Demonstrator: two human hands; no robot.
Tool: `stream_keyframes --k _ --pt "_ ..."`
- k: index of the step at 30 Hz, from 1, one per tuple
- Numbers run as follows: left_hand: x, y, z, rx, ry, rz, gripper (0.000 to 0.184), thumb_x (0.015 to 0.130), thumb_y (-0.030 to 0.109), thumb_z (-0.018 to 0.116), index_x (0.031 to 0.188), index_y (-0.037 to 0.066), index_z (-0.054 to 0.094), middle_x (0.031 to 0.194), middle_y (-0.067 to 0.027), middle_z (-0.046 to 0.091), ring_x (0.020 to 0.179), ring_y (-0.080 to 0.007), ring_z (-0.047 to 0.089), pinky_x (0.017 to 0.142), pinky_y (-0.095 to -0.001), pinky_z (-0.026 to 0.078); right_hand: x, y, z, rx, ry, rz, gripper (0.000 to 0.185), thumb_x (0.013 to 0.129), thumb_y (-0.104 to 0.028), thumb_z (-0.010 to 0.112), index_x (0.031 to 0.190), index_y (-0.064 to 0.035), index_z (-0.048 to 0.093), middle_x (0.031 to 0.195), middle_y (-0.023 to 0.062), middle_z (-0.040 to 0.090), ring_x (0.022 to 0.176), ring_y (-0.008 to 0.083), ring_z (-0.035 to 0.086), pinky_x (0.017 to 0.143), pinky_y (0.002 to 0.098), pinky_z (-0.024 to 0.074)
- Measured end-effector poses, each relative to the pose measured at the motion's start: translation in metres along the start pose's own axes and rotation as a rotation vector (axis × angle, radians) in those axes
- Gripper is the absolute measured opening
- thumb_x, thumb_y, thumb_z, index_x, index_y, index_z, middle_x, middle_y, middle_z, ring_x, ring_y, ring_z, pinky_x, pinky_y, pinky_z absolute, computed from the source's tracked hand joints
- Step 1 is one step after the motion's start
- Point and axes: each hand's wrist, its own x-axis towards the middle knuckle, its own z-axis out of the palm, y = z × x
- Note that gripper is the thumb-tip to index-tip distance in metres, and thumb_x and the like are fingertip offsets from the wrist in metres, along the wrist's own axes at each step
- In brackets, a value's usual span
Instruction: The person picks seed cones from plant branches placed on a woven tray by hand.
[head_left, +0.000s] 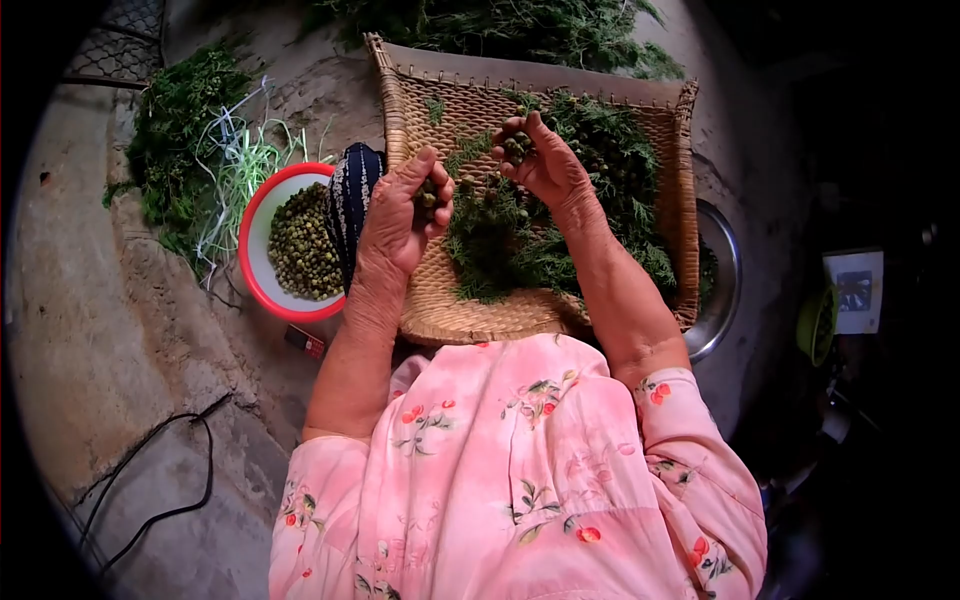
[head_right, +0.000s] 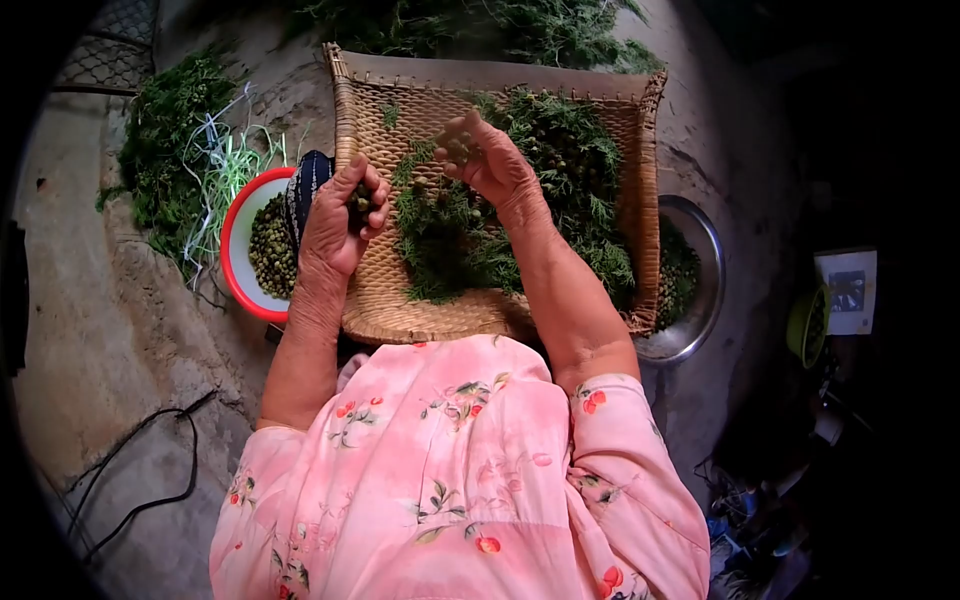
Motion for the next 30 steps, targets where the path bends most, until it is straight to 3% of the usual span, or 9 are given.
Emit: stream_keyframes --k 5,7,8,9,14,15,18,21,30 --pt "0.001 -0.002 -0.003 -0.008 -0.006 -0.003 0.029 0.090 0.035 0.055 0.077 0.008 0.052 0.068 -0.0042 0.052 0.050 -0.0111 0.051 0.037 -0.0181 0.035 0.012 0.016 0.012 -0.443 0.065 0.007 0.020 0.081 -0.018 0.067 0.091 -0.0014 0.062 0.067 0.0010 0.054 0.058 0.0090 0.051 0.047 0.0235 0.0388" --pt "0.001 -0.002 -0.003 -0.003 -0.009 -0.002 0.029 0.090 0.034 0.054 0.077 0.008 0.051 0.068 -0.0044 0.052 0.050 -0.0113 0.051 0.037 -0.0183 0.035 0.012 0.024 0.017 -0.986 0.094 -0.079 0.018 0.077 -0.017 0.069 0.084 -0.0006 0.065 0.066 0.0069 0.060 0.060 0.0164 0.056 0.050 0.0293 0.0432" --pt "0.001 -0.002 -0.004 -0.003 -0.008 -0.002 0.029 0.090 0.034 0.054 0.077 0.008 0.051 0.068 -0.0044 0.052 0.050 -0.0113 0.051 0.037 -0.0183 0.035 0.021 0.037 0.008 -1.406 0.067 -0.422 0.018 0.072 -0.017 0.070 0.080 -0.0009 0.066 0.070 0.0154 0.063 0.066 0.0291 0.060 0.059 0.0381 0.0470" --pt "0.002 -0.002 -0.004 -0.003 -0.006 -0.004 0.030 0.090 0.035 0.054 0.077 0.008 0.051 0.068 -0.0043 0.052 0.050 -0.0115 0.051 0.037 -0.0184 0.035 0.022 0.040 0.008 -1.525 0.010 -0.427 0.021 0.069 -0.018 0.071 0.082 -0.0025 0.065 0.077 0.0189 0.062 0.074 0.0375 0.060 0.068 0.0429 0.0474" --pt "0.002 -0.002 -0.004 -0.007 -0.016 -0.008 0.029 0.090 0.034 0.054 0.077 0.008 0.051 0.069 -0.0043 0.052 0.050 -0.0117 0.051 0.037 -0.0183 0.034 0.025 0.057 0.003 -1.829 -0.040 -0.501 0.024 0.071 -0.018 0.071 0.086 -0.0006 0.064 0.073 0.0165 0.062 0.071 0.0302 0.061 0.063 0.0393 0.0482" --pt "0.002 -0.002 -0.004 -0.009 -0.018 -0.006 0.029 0.090 0.034 0.055 0.077 0.008 0.052 0.069 -0.0042 0.052 0.050 -0.0116 0.051 0.037 -0.0182 0.034 0.022 0.052 0.006 -1.828 -0.037 -0.501 0.024 0.071 -0.018 0.071 0.086 -0.0006 0.064 0.073 0.0165 0.062 0.071 0.0302 0.061 0.063 0.0393 0.0482" --pt "0.001 -0.001 -0.003 -0.004 -0.007 -0.002 0.029 0.090 0.034 0.055 0.077 0.008 0.052 0.069 -0.0041 0.052 0.050 -0.0114 0.051 0.037 -0.0180 0.034 0.009 0.019 0.012 -0.824 -0.006 0.012 0.021 0.078 -0.017 0.068 0.087 0.0024 0.064 0.078 0.0059 0.059 0.070 0.0094 0.053 0.053 0.0276 0.0449" --pt "0.000 -0.002 -0.002 -0.003 -0.001 0.001 0.029 0.090 0.034 0.055 0.077 0.008 0.052 0.069 -0.0039 0.052 0.050 -0.0110 0.050 0.036 -0.0178 0.035 0.001 -0.002 -0.003 -0.250 -0.135 0.043 0.024 0.086 -0.019 0.062 0.105 -0.0036 0.058 0.088 0.0075 0.062 0.070 0.0134 0.059 0.052 0.0271 0.0481" --pt "0.002 -0.002 -0.003 -0.001 -0.018 0.007 0.030 0.087 0.036 0.059 0.076 0.009 0.054 0.067 -0.0032 0.055 0.048 -0.0103 0.052 0.037 -0.0187 0.035 0.000 -0.002 0.002 -0.065 -0.170 -0.035 0.026 0.088 -0.032 0.059 0.087 -0.0068 0.057 0.086 0.0100 0.063 0.068 0.0177 0.060 0.048 0.0270 0.0461"
